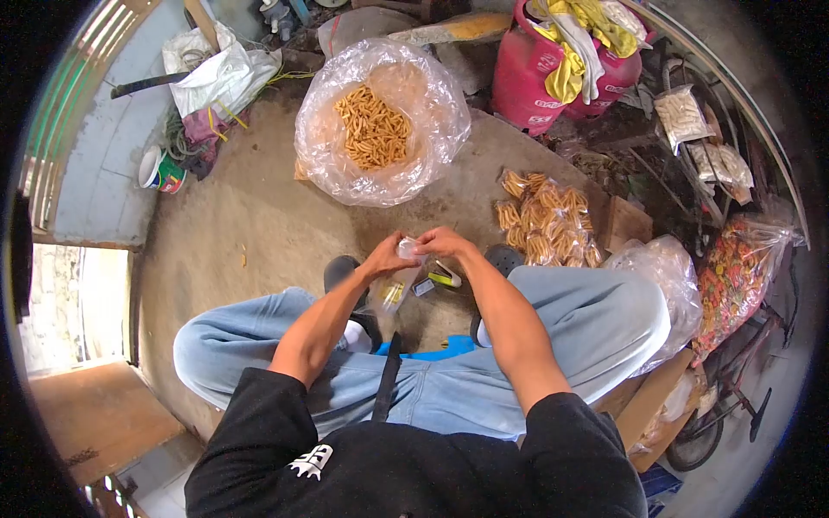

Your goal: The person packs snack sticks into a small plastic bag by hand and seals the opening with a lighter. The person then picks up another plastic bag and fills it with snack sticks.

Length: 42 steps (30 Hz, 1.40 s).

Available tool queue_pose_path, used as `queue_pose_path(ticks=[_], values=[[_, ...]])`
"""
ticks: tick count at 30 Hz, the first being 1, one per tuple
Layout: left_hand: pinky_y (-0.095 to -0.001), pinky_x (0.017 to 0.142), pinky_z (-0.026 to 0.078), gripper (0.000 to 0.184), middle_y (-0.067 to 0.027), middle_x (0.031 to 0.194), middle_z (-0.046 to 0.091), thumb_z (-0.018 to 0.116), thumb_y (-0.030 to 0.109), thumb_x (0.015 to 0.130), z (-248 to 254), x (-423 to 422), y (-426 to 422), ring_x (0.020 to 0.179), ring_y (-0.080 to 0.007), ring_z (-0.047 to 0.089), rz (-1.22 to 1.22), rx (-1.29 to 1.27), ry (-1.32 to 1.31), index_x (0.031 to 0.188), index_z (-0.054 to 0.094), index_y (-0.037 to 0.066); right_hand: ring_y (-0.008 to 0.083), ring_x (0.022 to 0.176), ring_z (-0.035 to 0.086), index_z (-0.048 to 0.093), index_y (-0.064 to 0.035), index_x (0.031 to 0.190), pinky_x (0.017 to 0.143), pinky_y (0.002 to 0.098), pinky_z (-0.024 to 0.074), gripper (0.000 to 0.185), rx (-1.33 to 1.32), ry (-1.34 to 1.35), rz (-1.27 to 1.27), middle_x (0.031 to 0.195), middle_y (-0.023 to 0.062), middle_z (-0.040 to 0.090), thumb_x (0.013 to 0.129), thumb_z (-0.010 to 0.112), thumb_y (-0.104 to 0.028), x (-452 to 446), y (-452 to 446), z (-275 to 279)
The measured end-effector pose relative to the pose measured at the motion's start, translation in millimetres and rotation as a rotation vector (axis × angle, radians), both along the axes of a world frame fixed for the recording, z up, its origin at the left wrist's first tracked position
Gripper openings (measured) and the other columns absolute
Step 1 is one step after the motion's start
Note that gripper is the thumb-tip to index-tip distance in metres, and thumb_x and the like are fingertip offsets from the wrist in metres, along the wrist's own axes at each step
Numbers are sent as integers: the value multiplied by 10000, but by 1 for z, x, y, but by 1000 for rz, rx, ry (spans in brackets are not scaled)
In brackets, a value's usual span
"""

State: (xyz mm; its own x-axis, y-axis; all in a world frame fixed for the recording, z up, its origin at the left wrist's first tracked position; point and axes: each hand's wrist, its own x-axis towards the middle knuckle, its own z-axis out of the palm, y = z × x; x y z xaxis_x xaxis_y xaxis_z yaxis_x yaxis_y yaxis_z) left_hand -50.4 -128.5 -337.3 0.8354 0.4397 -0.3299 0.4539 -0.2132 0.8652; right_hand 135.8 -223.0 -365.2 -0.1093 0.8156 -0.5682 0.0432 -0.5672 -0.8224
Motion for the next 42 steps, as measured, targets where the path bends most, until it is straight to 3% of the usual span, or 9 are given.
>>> queue_pose_path(ticks=[5,6,12,18,20,23,28,33,42], values=[[-364,751,488,711,-174,902,648,845,486,584,11,-3,-7,865,-270,633,21,26,-48,1006,567,-14,68,674,502,696,-109,952,556,244,401,253,-131,90,-103,817,-34,628,818,709,-324,0,-8,-8],[-364,751,488,711,-174,902,648,845,486,584,16,-3,-9,865,-270,633,18,29,-49,1006,567,-14,58,672,500,684,-96,956,565,240,397,214,-179,166,-136,820,-31,630,817,722,-255,-1,-10,-7],[-354,749,485,645,-155,905,654,855,452,588,12,-5,-15,858,-253,632,-29,23,-27,977,592,10,64,667,516,685,-94,922,566,226,396,165,-154,198,-65,791,-37,621,793,727,-187,-1,-18,8],[-344,756,481,635,-153,911,650,857,442,592,16,2,-20,868,-245,626,-42,-36,-78,989,588,27,56,656,509,692,-77,881,564,220,392,175,-85,10,40,749,-29,616,751,751,-178,3,-15,19],[-320,734,476,605,-92,874,640,854,390,628,16,3,-18,821,-177,600,-44,17,-87,1030,577,32,67,671,516,694,-70,863,578,243,402,175,-9,15,10,742,-28,618,740,755,-179,3,-15,20],[-347,735,474,625,-126,875,630,851,441,602,15,5,-16,820,-229,601,-25,-63,-88,977,579,21,76,677,523,689,-67,853,581,246,407,167,64,14,-38,736,-26,614,743,754,-174,3,-17,24],[-356,744,473,609,-129,878,629,835,427,625,22,2,-15,816,-227,598,-77,-60,-55,998,588,13,91,706,556,665,-62,882,592,233,445,174,26,36,-83,761,-14,615,776,743,-175,7,-16,13],[-354,786,481,642,-145,956,650,824,417,639,14,0,-13,883,-237,623,-31,-118,-55,1072,595,1,147,797,606,608,-34,980,658,303,549,255,-107,175,-241,911,39,614,812,719,-191,9,-18,16],[-349,797,483,650,-140,979,658,835,381,641,14,3,-10,902,-239,629,-33,-203,-62,1105,590,-3,189,940,616,527,-3,1143,729,340,561,421,-116,339,-316,1013,81,615,808,725,-164,13,-19,19]])
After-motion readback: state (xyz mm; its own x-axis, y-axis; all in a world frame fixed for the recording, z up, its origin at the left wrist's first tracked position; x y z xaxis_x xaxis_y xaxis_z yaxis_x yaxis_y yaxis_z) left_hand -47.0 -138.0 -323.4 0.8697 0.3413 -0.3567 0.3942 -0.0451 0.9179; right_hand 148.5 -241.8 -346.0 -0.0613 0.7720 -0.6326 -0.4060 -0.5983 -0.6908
